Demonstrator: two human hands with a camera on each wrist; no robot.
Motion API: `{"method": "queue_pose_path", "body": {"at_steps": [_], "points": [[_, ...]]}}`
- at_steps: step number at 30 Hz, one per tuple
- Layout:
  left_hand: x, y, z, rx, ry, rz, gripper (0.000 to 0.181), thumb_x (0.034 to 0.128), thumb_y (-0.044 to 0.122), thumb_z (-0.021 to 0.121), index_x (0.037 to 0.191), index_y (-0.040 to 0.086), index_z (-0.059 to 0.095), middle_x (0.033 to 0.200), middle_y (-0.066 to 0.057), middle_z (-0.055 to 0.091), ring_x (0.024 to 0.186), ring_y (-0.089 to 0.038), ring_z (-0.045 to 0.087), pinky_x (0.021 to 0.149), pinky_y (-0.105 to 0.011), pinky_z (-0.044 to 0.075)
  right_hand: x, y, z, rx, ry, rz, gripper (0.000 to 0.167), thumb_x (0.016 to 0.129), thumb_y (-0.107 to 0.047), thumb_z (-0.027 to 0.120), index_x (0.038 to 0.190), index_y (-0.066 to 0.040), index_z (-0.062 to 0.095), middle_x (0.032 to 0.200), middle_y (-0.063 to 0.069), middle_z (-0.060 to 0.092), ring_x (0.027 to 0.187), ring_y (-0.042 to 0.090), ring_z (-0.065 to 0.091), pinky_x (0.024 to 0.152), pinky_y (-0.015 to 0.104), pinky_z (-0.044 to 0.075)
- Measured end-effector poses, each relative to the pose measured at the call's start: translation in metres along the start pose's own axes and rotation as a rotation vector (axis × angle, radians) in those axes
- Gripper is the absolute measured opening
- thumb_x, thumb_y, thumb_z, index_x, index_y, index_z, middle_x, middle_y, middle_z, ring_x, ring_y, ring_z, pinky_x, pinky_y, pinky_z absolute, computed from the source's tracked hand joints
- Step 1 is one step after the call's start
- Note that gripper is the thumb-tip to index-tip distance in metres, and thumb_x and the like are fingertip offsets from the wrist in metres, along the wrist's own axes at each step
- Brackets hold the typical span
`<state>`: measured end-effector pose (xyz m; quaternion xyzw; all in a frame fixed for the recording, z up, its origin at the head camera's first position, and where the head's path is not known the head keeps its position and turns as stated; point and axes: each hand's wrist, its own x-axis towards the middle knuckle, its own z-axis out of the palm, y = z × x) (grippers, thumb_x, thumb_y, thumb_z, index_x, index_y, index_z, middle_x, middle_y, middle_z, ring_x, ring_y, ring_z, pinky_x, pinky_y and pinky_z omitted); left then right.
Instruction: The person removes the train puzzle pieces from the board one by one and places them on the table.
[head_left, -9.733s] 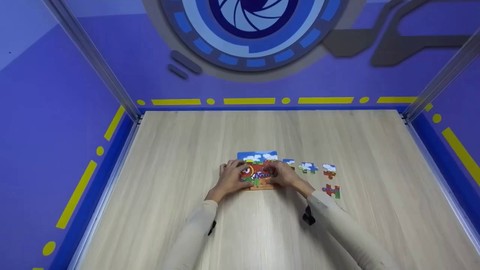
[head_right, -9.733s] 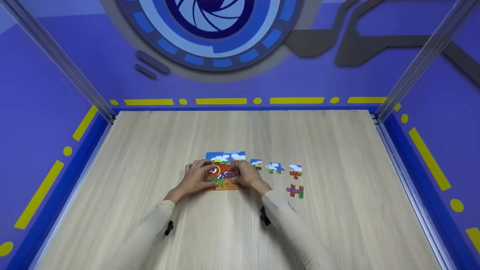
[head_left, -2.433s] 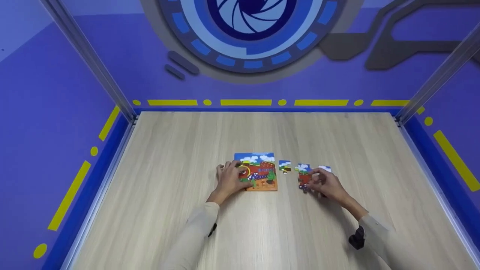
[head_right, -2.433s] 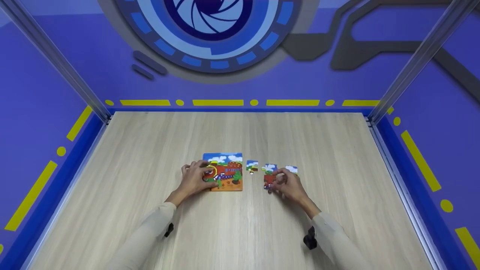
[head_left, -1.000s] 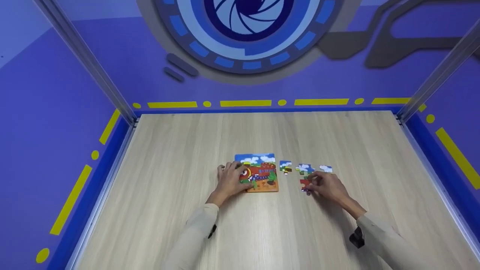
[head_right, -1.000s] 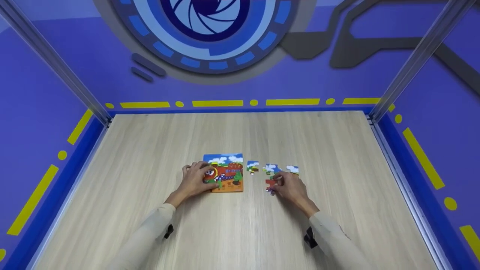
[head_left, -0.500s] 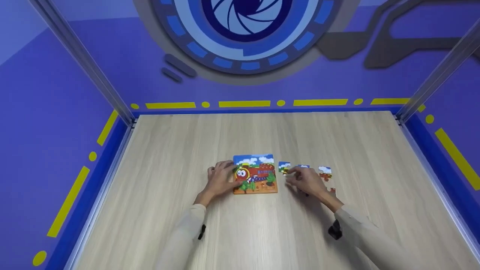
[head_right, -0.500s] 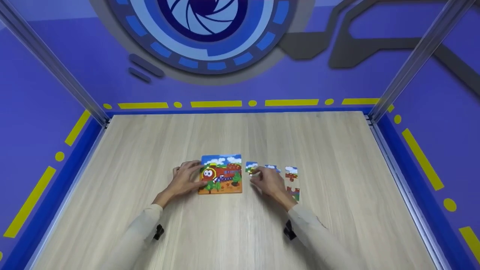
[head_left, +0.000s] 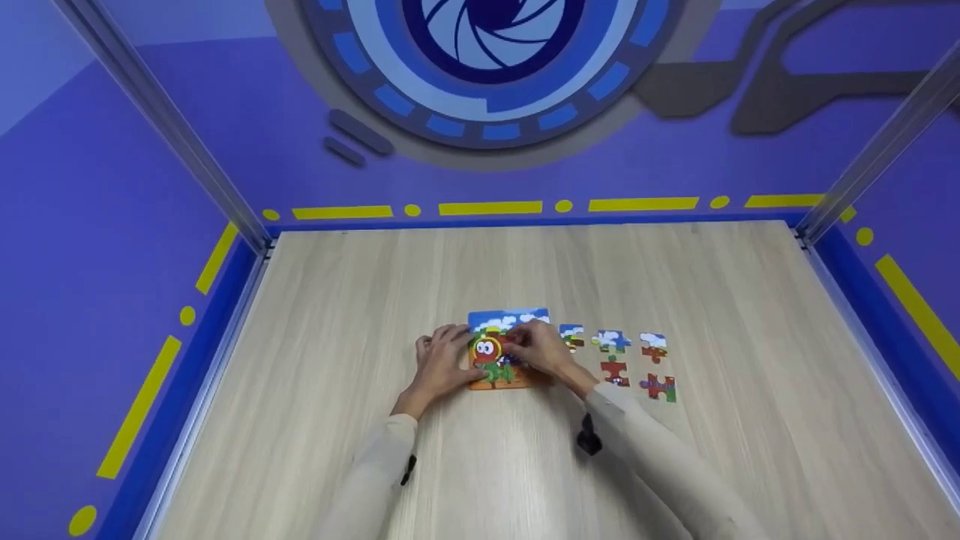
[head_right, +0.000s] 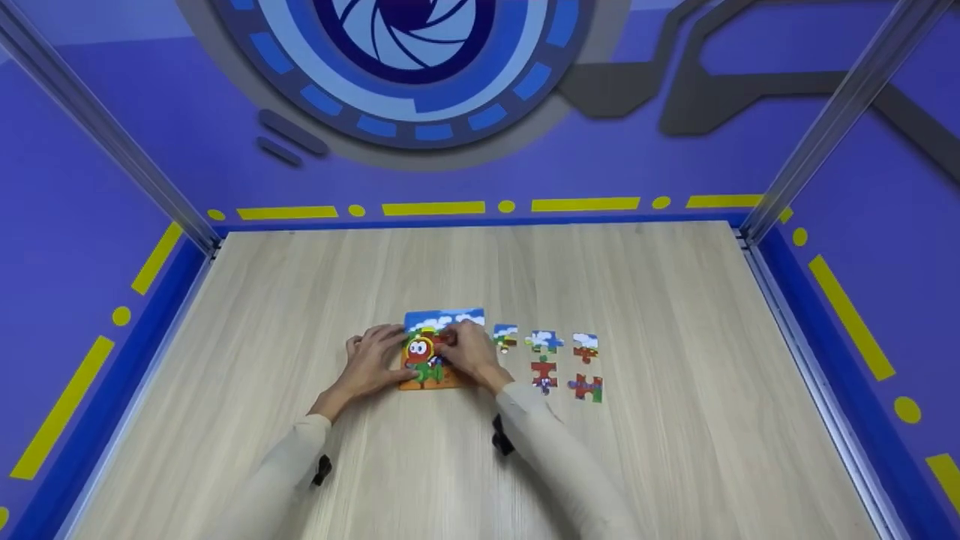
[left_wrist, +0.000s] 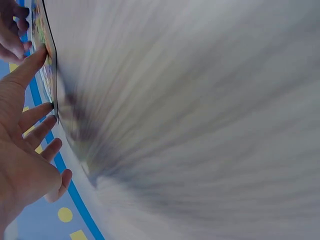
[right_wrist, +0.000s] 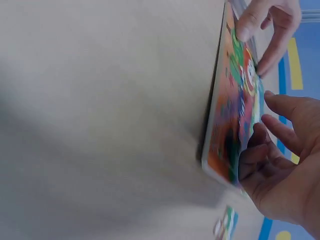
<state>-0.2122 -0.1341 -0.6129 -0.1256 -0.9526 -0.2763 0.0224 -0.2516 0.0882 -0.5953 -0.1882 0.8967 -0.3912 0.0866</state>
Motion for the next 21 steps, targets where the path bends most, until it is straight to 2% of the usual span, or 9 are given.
{"method": "queue_pose_path", "body": {"at_steps": [5, 8, 15, 21], "points": [[-0.001, 0.001, 0.002, -0.022, 0.02, 0.006, 0.071, 0.0789, 0.043, 0.086, 0.135, 0.006, 0.065, 0.146, -0.015, 0.058, 0.138, -0.038, 0.047, 0.104, -0.065, 0.029, 0.005, -0.008, 0.014, -0.143, 0.035, 0.06, 0.041, 0.086, -0.031, 0.083, 0.12, -0.009, 0.076, 0.106, 0.009, 0.07, 0.093, 0.021, 0.063, 0.082, 0.04, 0.054], [-0.001, 0.003, 0.002, -0.03, 0.013, 0.002, 0.07, 0.0792, 0.043, 0.086, 0.135, 0.006, 0.065, 0.146, -0.015, 0.058, 0.137, -0.038, 0.047, 0.105, -0.065, 0.028, 0.007, -0.011, 0.018, -0.181, 0.033, 0.101, 0.043, 0.083, -0.032, 0.085, 0.121, -0.013, 0.076, 0.112, 0.009, 0.07, 0.099, 0.023, 0.063, 0.089, 0.043, 0.055], [0.001, 0.002, 0.0, -0.005, 0.018, -0.021, 0.069, 0.0785, 0.043, 0.087, 0.134, 0.006, 0.067, 0.146, -0.015, 0.059, 0.137, -0.037, 0.048, 0.105, -0.064, 0.028, 0.017, -0.02, 0.021, -0.126, -0.017, 0.229, 0.038, 0.085, -0.022, 0.084, 0.119, -0.01, 0.074, 0.113, 0.008, 0.07, 0.099, 0.021, 0.063, 0.092, 0.042, 0.054], [0.0, 0.001, 0.001, 0.001, 0.013, -0.026, 0.07, 0.0778, 0.043, 0.087, 0.134, 0.006, 0.067, 0.146, -0.014, 0.059, 0.137, -0.037, 0.048, 0.104, -0.064, 0.029, 0.022, -0.025, 0.019, -0.092, -0.079, 0.282, 0.035, 0.085, -0.016, 0.084, 0.116, -0.009, 0.069, 0.114, 0.01, 0.062, 0.098, 0.021, 0.058, 0.092, 0.042, 0.051]]}}
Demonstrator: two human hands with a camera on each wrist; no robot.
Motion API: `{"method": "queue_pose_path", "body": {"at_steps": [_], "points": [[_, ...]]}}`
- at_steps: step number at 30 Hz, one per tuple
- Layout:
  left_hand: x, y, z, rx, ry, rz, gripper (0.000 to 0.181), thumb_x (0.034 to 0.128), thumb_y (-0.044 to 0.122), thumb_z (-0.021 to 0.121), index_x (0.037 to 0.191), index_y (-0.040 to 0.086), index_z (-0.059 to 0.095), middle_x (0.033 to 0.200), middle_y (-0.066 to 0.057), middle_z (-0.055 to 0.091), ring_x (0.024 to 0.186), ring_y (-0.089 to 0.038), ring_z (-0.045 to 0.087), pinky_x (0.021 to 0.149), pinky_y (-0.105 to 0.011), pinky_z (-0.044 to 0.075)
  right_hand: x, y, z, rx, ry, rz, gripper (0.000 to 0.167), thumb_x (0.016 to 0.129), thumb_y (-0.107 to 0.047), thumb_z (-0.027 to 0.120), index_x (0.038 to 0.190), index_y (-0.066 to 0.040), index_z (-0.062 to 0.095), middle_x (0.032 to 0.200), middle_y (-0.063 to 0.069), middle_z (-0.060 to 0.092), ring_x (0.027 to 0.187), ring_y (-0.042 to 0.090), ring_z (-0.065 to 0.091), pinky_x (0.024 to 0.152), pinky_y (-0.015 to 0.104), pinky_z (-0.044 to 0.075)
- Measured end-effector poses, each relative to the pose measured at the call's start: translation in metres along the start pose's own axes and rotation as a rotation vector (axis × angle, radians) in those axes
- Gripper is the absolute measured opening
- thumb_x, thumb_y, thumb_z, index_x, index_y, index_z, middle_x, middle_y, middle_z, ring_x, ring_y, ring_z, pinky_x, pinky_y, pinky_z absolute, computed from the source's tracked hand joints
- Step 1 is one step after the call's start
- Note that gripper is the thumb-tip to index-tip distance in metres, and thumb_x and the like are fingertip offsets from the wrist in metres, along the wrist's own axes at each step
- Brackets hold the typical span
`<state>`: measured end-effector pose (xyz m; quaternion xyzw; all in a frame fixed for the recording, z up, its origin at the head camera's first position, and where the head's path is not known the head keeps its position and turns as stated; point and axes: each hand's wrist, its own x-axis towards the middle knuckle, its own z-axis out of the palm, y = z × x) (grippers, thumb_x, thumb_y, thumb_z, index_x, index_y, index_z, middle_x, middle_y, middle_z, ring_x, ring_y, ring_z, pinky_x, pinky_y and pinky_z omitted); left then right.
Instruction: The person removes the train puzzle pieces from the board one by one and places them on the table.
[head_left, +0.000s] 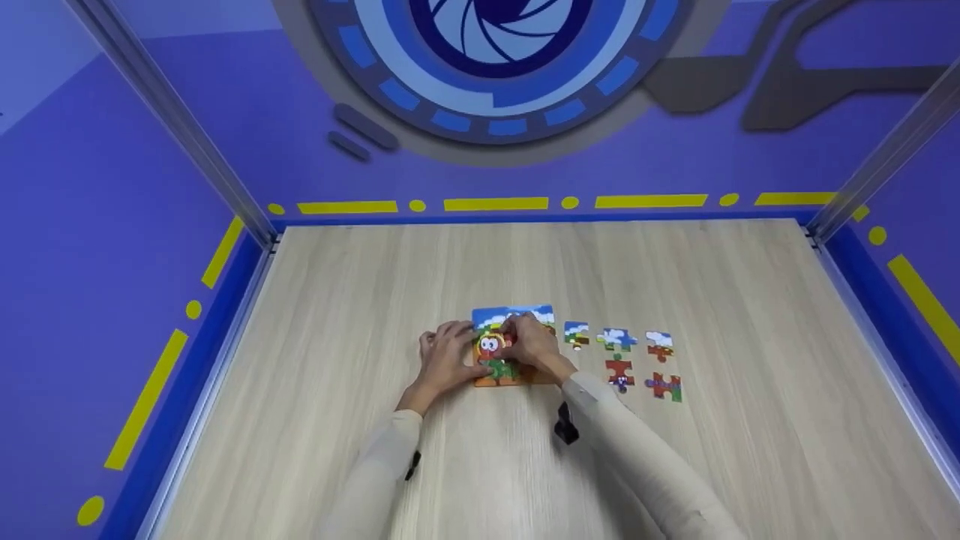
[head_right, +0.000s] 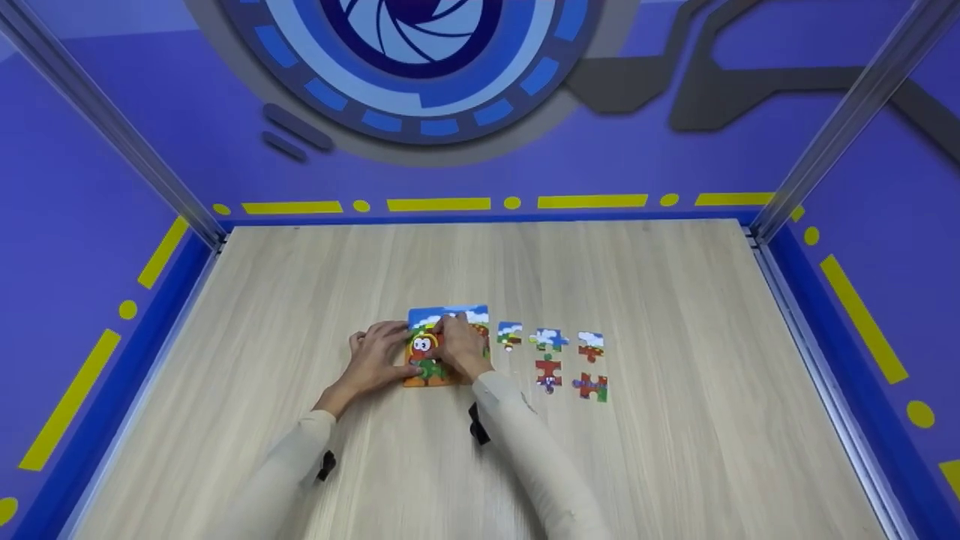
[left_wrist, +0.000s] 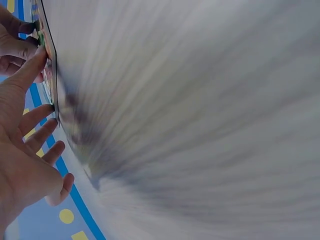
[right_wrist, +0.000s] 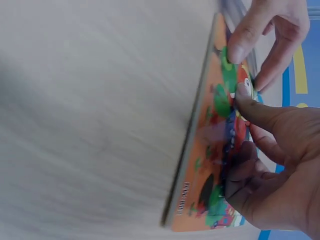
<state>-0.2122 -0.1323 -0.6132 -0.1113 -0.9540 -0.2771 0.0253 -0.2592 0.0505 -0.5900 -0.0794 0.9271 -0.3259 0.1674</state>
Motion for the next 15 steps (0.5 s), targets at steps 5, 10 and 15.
{"method": "queue_pose_path", "body": {"at_steps": [5, 10, 15], "points": [[0.0003, -0.0003, 0.0004, -0.008, 0.003, -0.002, 0.07, 0.0771, 0.042, 0.088, 0.134, 0.006, 0.067, 0.146, -0.014, 0.059, 0.137, -0.037, 0.048, 0.105, -0.064, 0.028, -0.0009, 0.0004, -0.0004, 0.031, -0.002, -0.019, 0.033, 0.085, -0.013, 0.083, 0.112, -0.01, 0.063, 0.104, 0.008, 0.062, 0.089, 0.019, 0.056, 0.08, 0.035, 0.05], [0.001, -0.0002, -0.0004, -0.002, -0.002, -0.005, 0.07, 0.0773, 0.044, 0.087, 0.134, 0.007, 0.067, 0.146, -0.014, 0.059, 0.137, -0.037, 0.048, 0.106, -0.065, 0.028, -0.0026, 0.0038, 0.0012, 0.11, 0.021, -0.037, 0.031, 0.085, -0.011, 0.083, 0.109, -0.011, 0.063, 0.09, 0.005, 0.064, 0.076, 0.014, 0.053, 0.065, 0.025, 0.039], [0.0011, 0.0008, -0.0006, 0.0, -0.011, -0.012, 0.071, 0.0777, 0.045, 0.087, 0.135, 0.008, 0.067, 0.146, -0.013, 0.059, 0.138, -0.037, 0.047, 0.106, -0.065, 0.028, -0.0042, 0.0075, 0.0011, 0.156, 0.049, -0.061, 0.028, 0.084, -0.009, 0.083, 0.106, -0.01, 0.064, 0.086, 0.005, 0.067, 0.073, 0.013, 0.056, 0.064, 0.024, 0.04]]}}
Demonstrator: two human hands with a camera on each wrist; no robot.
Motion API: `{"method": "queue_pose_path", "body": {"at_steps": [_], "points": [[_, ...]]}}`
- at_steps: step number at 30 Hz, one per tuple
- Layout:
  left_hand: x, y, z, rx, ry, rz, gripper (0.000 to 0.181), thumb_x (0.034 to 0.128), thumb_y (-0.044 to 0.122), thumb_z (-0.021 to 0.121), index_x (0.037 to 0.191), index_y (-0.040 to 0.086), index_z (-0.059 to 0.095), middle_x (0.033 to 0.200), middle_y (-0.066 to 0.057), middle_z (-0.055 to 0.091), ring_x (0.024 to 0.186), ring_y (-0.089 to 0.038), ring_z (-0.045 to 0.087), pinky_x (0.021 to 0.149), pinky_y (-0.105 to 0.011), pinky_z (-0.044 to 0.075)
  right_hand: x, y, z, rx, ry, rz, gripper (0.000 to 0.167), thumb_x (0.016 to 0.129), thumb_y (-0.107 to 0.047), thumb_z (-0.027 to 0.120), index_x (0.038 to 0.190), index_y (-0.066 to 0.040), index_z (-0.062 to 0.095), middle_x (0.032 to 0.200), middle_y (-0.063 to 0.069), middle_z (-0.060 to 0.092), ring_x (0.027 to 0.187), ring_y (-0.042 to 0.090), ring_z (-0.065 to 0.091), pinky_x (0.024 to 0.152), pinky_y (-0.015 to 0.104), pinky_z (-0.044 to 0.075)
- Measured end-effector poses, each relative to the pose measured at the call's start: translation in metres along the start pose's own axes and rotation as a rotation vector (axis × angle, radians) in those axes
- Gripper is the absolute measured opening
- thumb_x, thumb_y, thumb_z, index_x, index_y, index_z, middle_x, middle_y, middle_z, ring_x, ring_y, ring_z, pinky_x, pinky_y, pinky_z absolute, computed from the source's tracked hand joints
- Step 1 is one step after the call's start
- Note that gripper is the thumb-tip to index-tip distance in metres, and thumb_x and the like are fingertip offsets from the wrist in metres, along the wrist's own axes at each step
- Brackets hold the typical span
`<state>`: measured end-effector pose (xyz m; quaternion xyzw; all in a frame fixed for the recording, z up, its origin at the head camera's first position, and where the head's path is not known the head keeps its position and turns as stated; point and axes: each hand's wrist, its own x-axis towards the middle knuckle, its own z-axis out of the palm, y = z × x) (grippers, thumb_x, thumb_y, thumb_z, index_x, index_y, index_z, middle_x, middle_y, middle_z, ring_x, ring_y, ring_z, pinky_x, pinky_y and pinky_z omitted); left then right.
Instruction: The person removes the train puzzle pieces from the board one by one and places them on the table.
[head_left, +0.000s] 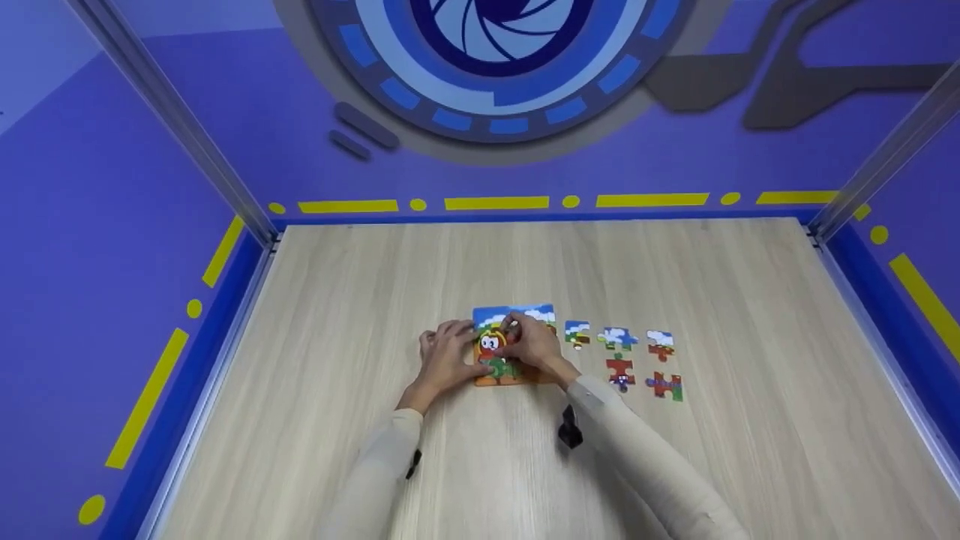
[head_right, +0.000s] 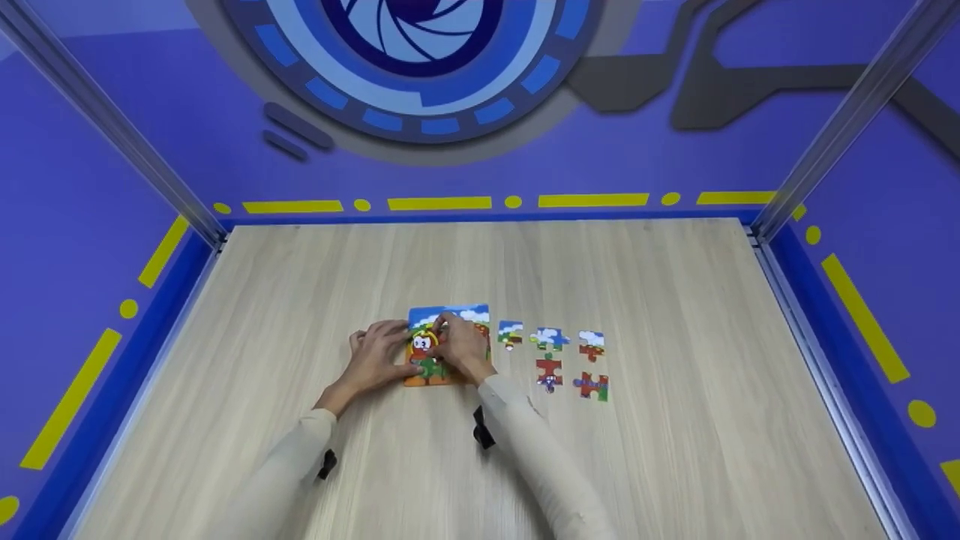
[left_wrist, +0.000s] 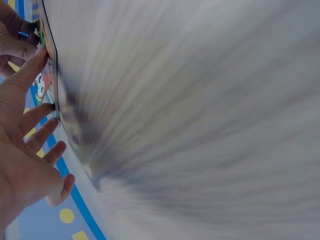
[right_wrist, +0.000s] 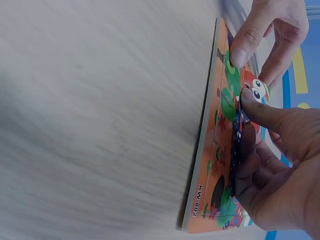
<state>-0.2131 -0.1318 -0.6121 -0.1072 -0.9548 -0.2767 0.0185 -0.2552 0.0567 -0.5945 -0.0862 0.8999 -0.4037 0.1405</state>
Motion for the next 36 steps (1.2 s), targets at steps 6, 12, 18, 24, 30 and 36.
{"method": "queue_pose_path", "body": {"at_steps": [6, 12, 18, 24, 30, 36], "points": [[0.001, 0.003, 0.0, 0.02, -0.004, -0.008, 0.071, 0.0766, 0.046, 0.087, 0.134, 0.009, 0.068, 0.146, -0.011, 0.059, 0.137, -0.036, 0.048, 0.107, -0.065, 0.028, -0.005, 0.006, 0.0, 0.027, 0.058, -0.114, 0.022, 0.088, -0.004, 0.078, 0.105, -0.006, 0.066, 0.087, 0.009, 0.071, 0.074, 0.013, 0.062, 0.068, 0.026, 0.049], [0.003, 0.004, 0.0, 0.028, -0.022, -0.022, 0.069, 0.077, 0.045, 0.087, 0.133, 0.009, 0.069, 0.147, -0.01, 0.058, 0.139, -0.035, 0.047, 0.109, -0.064, 0.027, -0.006, 0.01, -0.001, 0.164, 0.031, -0.126, 0.018, 0.092, 0.0, 0.072, 0.109, -0.005, 0.066, 0.091, 0.013, 0.073, 0.077, 0.017, 0.067, 0.07, 0.029, 0.054], [0.003, 0.004, 0.0, 0.012, -0.029, -0.031, 0.07, 0.0779, 0.045, 0.087, 0.135, 0.009, 0.067, 0.149, -0.011, 0.056, 0.14, -0.036, 0.046, 0.11, -0.065, 0.026, -0.006, 0.012, -0.005, 0.266, -0.002, -0.078, 0.02, 0.094, -0.001, 0.069, 0.113, -0.005, 0.066, 0.091, 0.011, 0.073, 0.075, 0.018, 0.066, 0.062, 0.024, 0.049], [0.001, 0.004, -0.001, 0.005, -0.035, -0.032, 0.07, 0.0784, 0.044, 0.086, 0.136, 0.011, 0.066, 0.15, -0.011, 0.056, 0.14, -0.036, 0.046, 0.11, -0.065, 0.025, -0.009, 0.013, -0.011, 0.305, -0.034, -0.074, 0.023, 0.096, -0.004, 0.069, 0.118, -0.005, 0.065, 0.093, 0.013, 0.073, 0.069, 0.024, 0.064, 0.054, 0.029, 0.049], [-0.001, 0.003, -0.001, 0.029, -0.039, -0.023, 0.07, 0.0783, 0.044, 0.087, 0.136, 0.01, 0.066, 0.149, -0.011, 0.056, 0.139, -0.036, 0.047, 0.109, -0.065, 0.026, -0.013, 0.013, -0.015, 0.273, -0.056, -0.129, 0.024, 0.095, -0.002, 0.069, 0.118, -0.002, 0.064, 0.094, 0.016, 0.074, 0.066, 0.03, 0.065, 0.054, 0.029, 0.05], [0.0, 0.003, -0.003, 0.085, -0.06, 0.002, 0.069, 0.0806, 0.047, 0.084, 0.137, 0.011, 0.066, 0.15, -0.012, 0.055, 0.14, -0.036, 0.047, 0.108, -0.067, 0.027, -0.02, 0.01, -0.019, 0.273, -0.074, -0.169, 0.023, 0.095, -0.003, 0.069, 0.118, 0.0, 0.065, 0.097, 0.02, 0.074, 0.073, 0.034, 0.068, 0.055, 0.022, 0.047]]}}
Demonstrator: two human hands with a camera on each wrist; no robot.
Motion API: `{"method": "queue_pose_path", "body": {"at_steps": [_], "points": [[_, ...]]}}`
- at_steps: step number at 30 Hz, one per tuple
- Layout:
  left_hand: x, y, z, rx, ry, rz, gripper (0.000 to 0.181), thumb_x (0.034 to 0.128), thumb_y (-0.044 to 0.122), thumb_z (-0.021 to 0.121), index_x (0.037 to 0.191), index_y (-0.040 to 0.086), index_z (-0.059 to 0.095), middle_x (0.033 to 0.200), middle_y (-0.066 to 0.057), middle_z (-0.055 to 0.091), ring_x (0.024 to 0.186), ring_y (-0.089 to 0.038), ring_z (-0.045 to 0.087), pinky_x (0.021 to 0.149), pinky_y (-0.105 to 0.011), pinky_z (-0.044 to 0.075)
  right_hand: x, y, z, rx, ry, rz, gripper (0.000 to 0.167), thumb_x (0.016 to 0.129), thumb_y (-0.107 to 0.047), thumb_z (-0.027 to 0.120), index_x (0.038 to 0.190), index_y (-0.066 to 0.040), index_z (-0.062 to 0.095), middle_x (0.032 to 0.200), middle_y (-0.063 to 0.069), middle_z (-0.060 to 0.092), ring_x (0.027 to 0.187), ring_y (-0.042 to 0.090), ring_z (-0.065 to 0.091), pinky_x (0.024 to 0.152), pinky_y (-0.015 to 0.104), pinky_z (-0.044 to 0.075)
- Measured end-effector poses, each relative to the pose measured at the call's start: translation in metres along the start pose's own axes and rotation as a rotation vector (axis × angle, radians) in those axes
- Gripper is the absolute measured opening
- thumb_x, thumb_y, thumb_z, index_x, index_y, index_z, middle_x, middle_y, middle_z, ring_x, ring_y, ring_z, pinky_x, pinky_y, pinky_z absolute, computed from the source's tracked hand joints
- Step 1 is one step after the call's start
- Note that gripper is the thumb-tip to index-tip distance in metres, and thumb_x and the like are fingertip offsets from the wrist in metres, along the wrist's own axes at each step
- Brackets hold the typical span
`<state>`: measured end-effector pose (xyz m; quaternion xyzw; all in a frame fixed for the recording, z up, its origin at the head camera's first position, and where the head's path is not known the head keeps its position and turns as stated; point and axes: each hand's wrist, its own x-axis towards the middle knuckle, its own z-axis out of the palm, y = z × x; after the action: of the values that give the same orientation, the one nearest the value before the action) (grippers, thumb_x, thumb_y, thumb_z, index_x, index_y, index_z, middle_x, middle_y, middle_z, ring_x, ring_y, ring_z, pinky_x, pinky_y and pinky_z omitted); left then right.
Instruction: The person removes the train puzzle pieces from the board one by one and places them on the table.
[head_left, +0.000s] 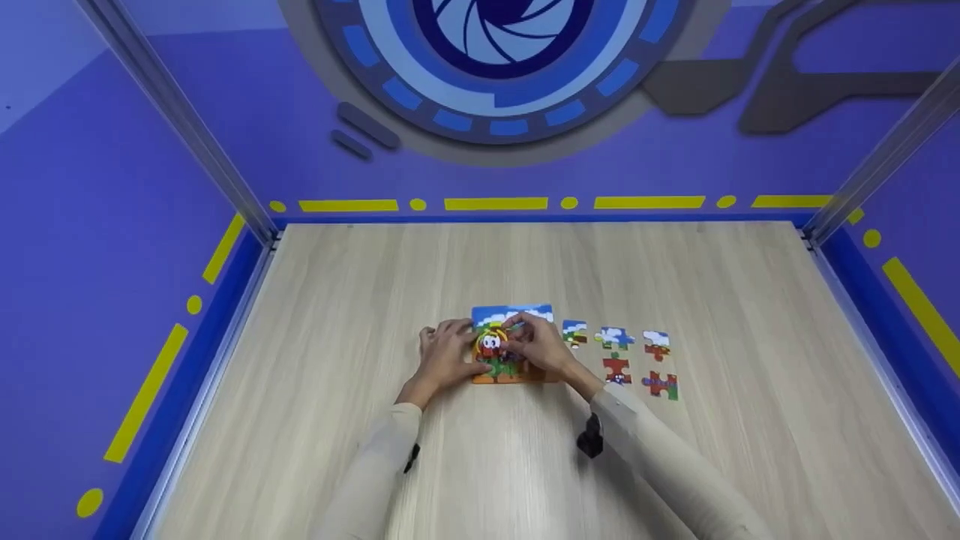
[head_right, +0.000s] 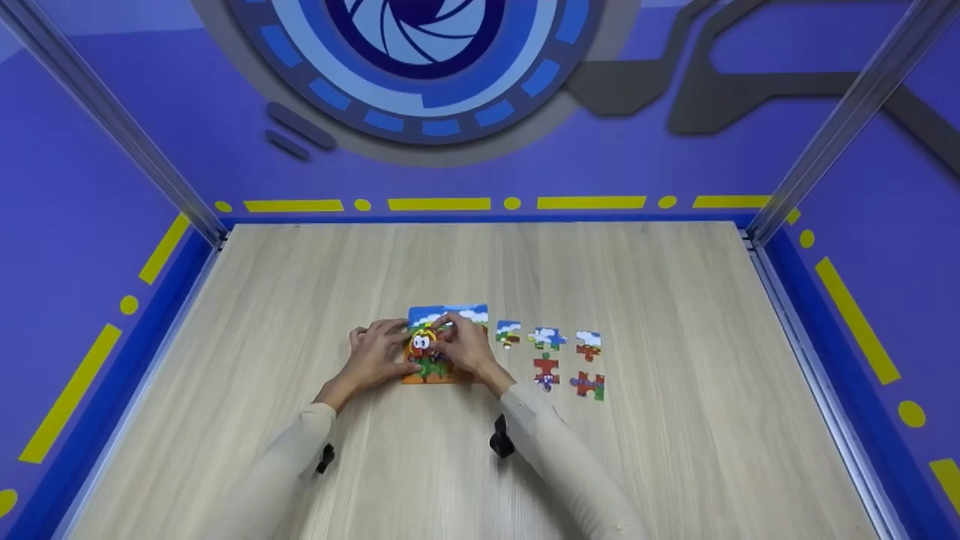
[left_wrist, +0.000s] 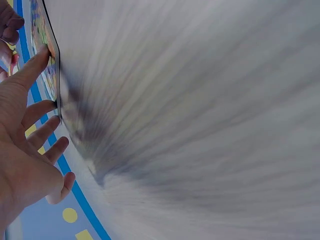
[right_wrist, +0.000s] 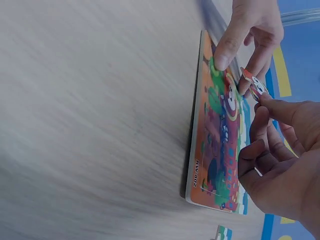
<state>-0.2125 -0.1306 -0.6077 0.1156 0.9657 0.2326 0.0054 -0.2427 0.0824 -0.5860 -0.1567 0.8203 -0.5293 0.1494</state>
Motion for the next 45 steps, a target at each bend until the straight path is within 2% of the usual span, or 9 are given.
{"method": "queue_pose_path", "body": {"at_steps": [5, 13, 16, 20, 23, 26, 31, 38, 45], "points": [[0.001, 0.0, 0.001, 0.0, 0.005, 0.001, 0.069, 0.0801, 0.045, 0.085, 0.136, 0.01, 0.066, 0.149, -0.014, 0.056, 0.139, -0.038, 0.047, 0.108, -0.069, 0.027, -0.009, 0.0, -0.002, 0.026, -0.011, 0.018, 0.027, 0.095, -0.005, 0.07, 0.121, 0.0, 0.064, 0.093, 0.016, 0.073, 0.072, 0.033, 0.067, 0.052, 0.022, 0.045], [0.001, 0.002, 0.002, 0.029, 0.006, -0.002, 0.068, 0.0808, 0.047, 0.084, 0.136, 0.011, 0.067, 0.15, -0.012, 0.056, 0.139, -0.036, 0.048, 0.109, -0.067, 0.028, -0.021, 0.007, -0.014, 0.078, -0.019, -0.008, 0.029, 0.094, -0.005, 0.071, 0.121, 0.004, 0.062, 0.093, 0.025, 0.071, 0.063, 0.027, 0.066, 0.051, 0.035, 0.053], [0.001, 0.003, 0.002, 0.022, -0.005, -0.013, 0.069, 0.0812, 0.047, 0.084, 0.138, 0.012, 0.065, 0.151, -0.011, 0.055, 0.14, -0.036, 0.047, 0.11, -0.066, 0.027, -0.025, 0.01, -0.02, 0.071, 0.013, 0.009, 0.03, 0.093, -0.005, 0.072, 0.121, 0.003, 0.063, 0.096, 0.022, 0.072, 0.069, 0.027, 0.067, 0.056, 0.032, 0.054], [0.001, 0.002, 0.002, 0.007, -0.013, -0.031, 0.07, 0.0809, 0.047, 0.084, 0.139, 0.012, 0.064, 0.152, -0.011, 0.054, 0.142, -0.036, 0.045, 0.112, -0.066, 0.025, -0.032, 0.012, -0.028, 0.046, 0.048, 0.018, 0.031, 0.092, -0.006, 0.074, 0.12, 0.001, 0.064, 0.099, 0.018, 0.074, 0.081, 0.033, 0.07, 0.065, 0.028, 0.055], [0.0, 0.001, 0.002, 0.003, -0.004, -0.026, 0.071, 0.0801, 0.047, 0.084, 0.138, 0.011, 0.065, 0.151, -0.012, 0.055, 0.141, -0.036, 0.046, 0.112, -0.066, 0.025, -0.038, 0.012, -0.034, 0.035, 0.055, 0.007, 0.029, 0.092, -0.006, 0.074, 0.117, 0.002, 0.064, 0.097, 0.019, 0.074, 0.081, 0.035, 0.071, 0.064, 0.026, 0.054], [-0.001, 0.001, 0.0, 0.0, 0.006, -0.019, 0.071, 0.0794, 0.047, 0.085, 0.137, 0.01, 0.066, 0.15, -0.012, 0.056, 0.14, -0.036, 0.047, 0.111, -0.066, 0.025, -0.043, 0.013, -0.041, 0.043, 0.045, -0.005, 0.027, 0.092, -0.003, 0.073, 0.115, 0.004, 0.063, 0.094, 0.021, 0.073, 0.076, 0.029, 0.07, 0.063, 0.024, 0.052], [-0.002, -0.001, -0.002, 0.032, 0.014, -0.01, 0.07, 0.0789, 0.048, 0.085, 0.135, 0.01, 0.067, 0.147, -0.012, 0.058, 0.138, -0.036, 0.047, 0.111, -0.068, 0.024, -0.051, 0.018, -0.054, 0.057, 0.026, 0.003, 0.027, 0.092, 0.001, 0.07, 0.117, 0.008, 0.062, 0.095, 0.026, 0.072, 0.073, 0.027, 0.07, 0.062, 0.026, 0.052], [-0.003, -0.006, -0.006, 0.051, 0.011, -0.014, 0.07, 0.0783, 0.047, 0.086, 0.135, 0.01, 0.067, 0.148, -0.012, 0.058, 0.139, -0.037, 0.047, 0.111, -0.069, 0.025, -0.06, 0.028, -0.069, 0.005, 0.09, 0.067, 0.025, 0.09, 0.0, 0.072, 0.114, 0.003, 0.064, 0.095, 0.02, 0.074, 0.077, 0.022, 0.065, 0.063, 0.021, 0.048], [-0.004, -0.007, -0.007, 0.056, 0.007, -0.011, 0.071, 0.0788, 0.047, 0.085, 0.136, 0.01, 0.066, 0.15, -0.011, 0.056, 0.14, -0.037, 0.046, 0.112, -0.068, 0.024, -0.069, 0.038, -0.079, -0.051, 0.12, 0.048, 0.026, 0.089, 0.002, 0.074, 0.112, 0.005, 0.064, 0.096, 0.021, 0.075, 0.075, 0.011, 0.062, 0.063, 0.019, 0.046]]}}
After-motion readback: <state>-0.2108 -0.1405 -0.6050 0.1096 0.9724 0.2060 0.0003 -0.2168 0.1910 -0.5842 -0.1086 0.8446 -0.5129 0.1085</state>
